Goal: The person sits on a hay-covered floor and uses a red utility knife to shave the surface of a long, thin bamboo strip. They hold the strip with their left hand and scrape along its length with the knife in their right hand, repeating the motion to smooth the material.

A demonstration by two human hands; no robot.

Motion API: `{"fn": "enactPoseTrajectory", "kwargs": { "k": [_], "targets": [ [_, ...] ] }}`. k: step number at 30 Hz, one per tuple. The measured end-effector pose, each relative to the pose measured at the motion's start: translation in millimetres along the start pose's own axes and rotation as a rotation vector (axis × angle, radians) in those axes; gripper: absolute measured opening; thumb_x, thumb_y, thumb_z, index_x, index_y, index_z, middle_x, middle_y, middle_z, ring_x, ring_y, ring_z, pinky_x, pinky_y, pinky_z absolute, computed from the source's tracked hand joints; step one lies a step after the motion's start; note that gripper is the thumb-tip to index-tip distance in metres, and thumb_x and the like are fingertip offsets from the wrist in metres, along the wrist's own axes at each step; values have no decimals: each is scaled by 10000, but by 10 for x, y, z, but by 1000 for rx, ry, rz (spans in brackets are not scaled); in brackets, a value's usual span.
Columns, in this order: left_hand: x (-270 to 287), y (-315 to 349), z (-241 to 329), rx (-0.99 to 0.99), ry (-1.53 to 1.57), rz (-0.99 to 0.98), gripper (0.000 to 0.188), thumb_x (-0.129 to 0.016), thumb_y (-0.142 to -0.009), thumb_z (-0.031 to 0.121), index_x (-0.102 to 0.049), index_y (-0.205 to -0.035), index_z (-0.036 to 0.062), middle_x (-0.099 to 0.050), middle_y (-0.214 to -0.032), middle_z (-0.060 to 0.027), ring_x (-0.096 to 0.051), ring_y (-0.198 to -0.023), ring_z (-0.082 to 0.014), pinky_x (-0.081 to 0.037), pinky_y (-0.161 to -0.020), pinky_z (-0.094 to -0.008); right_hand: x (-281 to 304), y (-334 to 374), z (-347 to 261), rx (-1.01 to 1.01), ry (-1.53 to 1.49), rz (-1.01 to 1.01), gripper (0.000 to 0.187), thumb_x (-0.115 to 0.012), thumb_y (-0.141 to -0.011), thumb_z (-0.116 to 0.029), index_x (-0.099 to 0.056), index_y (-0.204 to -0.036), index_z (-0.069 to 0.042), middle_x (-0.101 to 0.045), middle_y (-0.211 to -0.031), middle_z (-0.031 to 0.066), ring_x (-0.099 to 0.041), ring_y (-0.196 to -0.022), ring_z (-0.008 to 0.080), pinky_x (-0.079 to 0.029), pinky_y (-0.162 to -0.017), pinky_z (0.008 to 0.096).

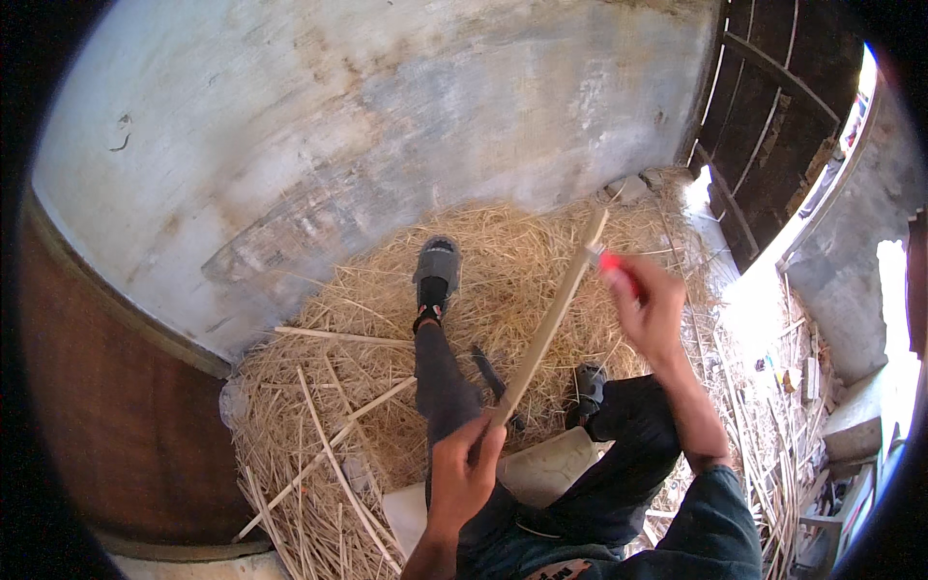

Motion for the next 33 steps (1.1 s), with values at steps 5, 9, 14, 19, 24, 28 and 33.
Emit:
{"fn": "enactPoseTrajectory", "kwargs": {
  "k": [5, 9, 14, 19, 24, 28, 33],
  "targets": [
    [94, 158, -81, 95, -24, -33, 354, -662, -1040, 250, -713, -1232, -43, -669, -785, -84, -539, -661, -87, -433, -578, -292, 242, -166, 263, -288, 139, -4, 180, -729, -969, -183, -765, -1060, -31, -743, -813, 152, -733, -740, 170, -569, -679, 337],
    [131, -4, -86, 32, -30, 72, 343, -677, -1032, 249, -721, -1217, -37, -678, -786, -81, -542, -666, -77, -429, -573, -284, 50, 133, -43, -60, -97, -212, 172, -759, -947, -199, -759, -1025, -46, -751, -881, 121, -746, -751, 229, -580, -680, 350],
    [60, -138, 34, -44, -43, 140, 357, -678, -1034, 275, -720, -1227, -23, -615, -767, -28, -511, -644, -72, -392, -567, -278, -150, 440, -430, 222, -208, -509, 226, -801, -905, -291, -755, -1018, -101, -728, -867, 62, -716, -680, 273, -564, -580, 376],
    [-18, -197, 142, -177, -67, 190, 298, -710, -1007, 184, -709, -1189, -52, -732, -924, -173, -717, -800, -232, -543, -703, -341, -226, 554, -495, 247, -175, -499, 282, -812, -888, -352, -751, -1032, -117, -682, -792, 40, -672, -588, 257, -516, -492, 384],
    [-27, -204, 157, -182, -96, 195, 302, -703, -1015, 189, -701, -1185, -61, -743, -966, -198, -734, -844, -266, -555, -729, -358, -261, 552, -480, 266, -158, -447, 292, -824, -872, -349, -752, -1041, -122, -668, -776, 35, -653, -557, 251, -489, -460, 381],
    [-74, -233, 117, -295, -28, 236, 356, -680, -1033, 279, -722, -1196, -34, -690, -818, -58, -553, -641, -86, -425, -563, -278, -226, 544, -481, 307, -114, -434, 291, -837, -849, -346, -753, -1031, -134, -630, -737, 19, -638, -540, 229, -479, -455, 369],
    [-8, -167, 141, -182, -31, 177, 358, -673, -1036, 276, -718, -1195, -42, -690, -814, -70, -557, -649, -97, -426, -567, -284, -209, 500, -446, 360, -80, -383, 302, -853, -823, -361, -752, -1007, -144, -577, -695, 2, -628, -532, 205, -477, -455, 353]
  ]
}}
Point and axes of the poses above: each hand's wrist, its own y-axis away from the middle knuckle, its own x-axis out of the back of the hand, z = x × y, the point moved 1 cm from there along -y, towards the middle knuckle
